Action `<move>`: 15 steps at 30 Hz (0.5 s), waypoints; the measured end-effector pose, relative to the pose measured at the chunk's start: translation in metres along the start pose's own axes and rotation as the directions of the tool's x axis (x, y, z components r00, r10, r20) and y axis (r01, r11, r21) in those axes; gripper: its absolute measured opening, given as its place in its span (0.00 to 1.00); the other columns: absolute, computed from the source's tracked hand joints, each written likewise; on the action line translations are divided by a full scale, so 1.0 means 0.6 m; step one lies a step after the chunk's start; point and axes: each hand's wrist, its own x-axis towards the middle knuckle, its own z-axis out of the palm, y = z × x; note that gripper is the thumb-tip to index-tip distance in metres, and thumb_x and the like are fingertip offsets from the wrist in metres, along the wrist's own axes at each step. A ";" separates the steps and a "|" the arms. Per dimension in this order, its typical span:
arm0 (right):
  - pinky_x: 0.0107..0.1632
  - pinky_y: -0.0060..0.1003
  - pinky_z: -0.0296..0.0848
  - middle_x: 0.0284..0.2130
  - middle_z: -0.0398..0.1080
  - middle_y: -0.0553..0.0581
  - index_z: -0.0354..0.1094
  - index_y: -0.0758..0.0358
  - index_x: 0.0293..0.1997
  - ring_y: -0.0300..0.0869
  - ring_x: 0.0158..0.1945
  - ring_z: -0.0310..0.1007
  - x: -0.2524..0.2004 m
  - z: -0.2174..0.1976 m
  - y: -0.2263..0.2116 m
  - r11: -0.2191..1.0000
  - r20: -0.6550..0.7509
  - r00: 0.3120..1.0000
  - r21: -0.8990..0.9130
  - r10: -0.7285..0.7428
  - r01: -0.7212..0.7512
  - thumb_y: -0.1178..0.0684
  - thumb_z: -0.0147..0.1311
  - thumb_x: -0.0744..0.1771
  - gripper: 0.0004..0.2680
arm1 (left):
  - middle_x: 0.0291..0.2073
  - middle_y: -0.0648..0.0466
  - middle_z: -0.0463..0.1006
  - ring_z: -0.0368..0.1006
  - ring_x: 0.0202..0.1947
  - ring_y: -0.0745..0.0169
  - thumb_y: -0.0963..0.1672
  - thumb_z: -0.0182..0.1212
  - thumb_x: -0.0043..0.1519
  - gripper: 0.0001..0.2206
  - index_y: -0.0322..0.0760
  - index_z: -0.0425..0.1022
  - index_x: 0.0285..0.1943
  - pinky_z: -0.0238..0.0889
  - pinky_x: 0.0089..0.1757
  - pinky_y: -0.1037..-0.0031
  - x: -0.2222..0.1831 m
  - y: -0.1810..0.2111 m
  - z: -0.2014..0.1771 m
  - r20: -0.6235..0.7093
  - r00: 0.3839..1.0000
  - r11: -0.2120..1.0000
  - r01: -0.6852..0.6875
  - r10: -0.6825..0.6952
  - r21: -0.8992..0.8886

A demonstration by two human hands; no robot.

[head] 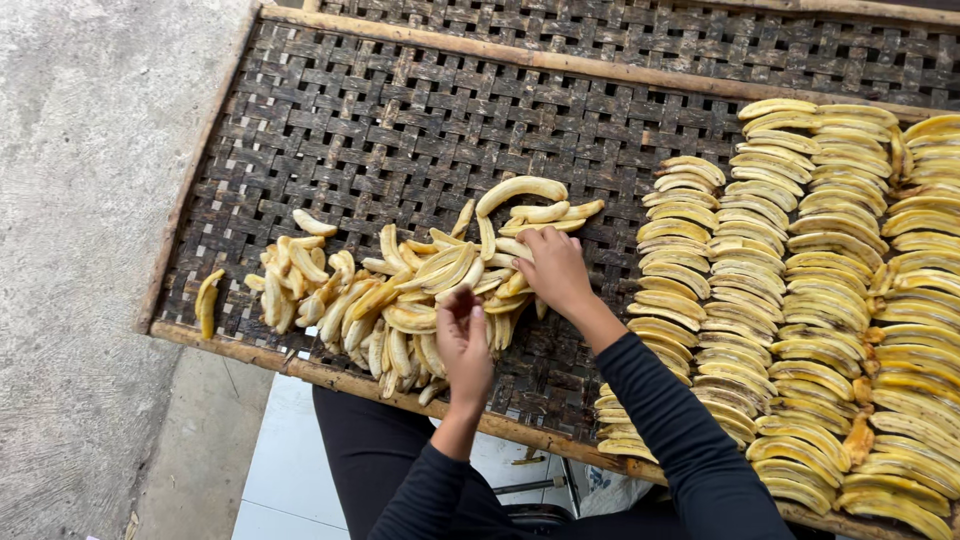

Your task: The person picks up banana slices from a pile and arranges them into neat, overlapping rows on a woven drying rack by hand.

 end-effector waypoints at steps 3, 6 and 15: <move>0.52 0.53 0.70 0.43 0.71 0.62 0.69 0.59 0.56 0.58 0.47 0.73 0.018 0.008 -0.025 0.995 0.076 0.992 -0.013 0.095 -0.095 0.53 0.61 0.64 0.15 | 0.56 0.47 0.74 0.72 0.55 0.61 0.41 0.54 0.69 0.15 0.27 0.67 0.64 0.67 0.57 0.72 -0.032 -0.040 0.006 0.088 0.994 0.984 0.072 -0.058 -0.164; 0.52 0.48 0.72 0.44 0.71 0.60 0.71 0.57 0.55 0.55 0.47 0.74 0.020 -0.023 -0.029 0.964 0.204 0.963 0.164 0.176 -0.211 0.53 0.62 0.63 0.15 | 0.57 0.47 0.73 0.71 0.54 0.62 0.42 0.55 0.69 0.17 0.29 0.66 0.66 0.66 0.55 0.73 -0.051 -0.051 0.017 0.217 0.956 0.916 0.258 -0.196 -0.308; 0.54 0.39 0.73 0.48 0.70 0.59 0.72 0.65 0.53 0.47 0.52 0.74 -0.138 -0.172 -0.039 0.882 0.161 0.982 0.471 -0.097 0.010 0.62 0.62 0.61 0.15 | 0.51 0.52 0.73 0.71 0.50 0.62 0.49 0.56 0.68 0.17 0.41 0.66 0.63 0.69 0.49 0.65 -0.014 -0.042 0.083 0.555 0.716 0.541 0.691 -0.423 -0.479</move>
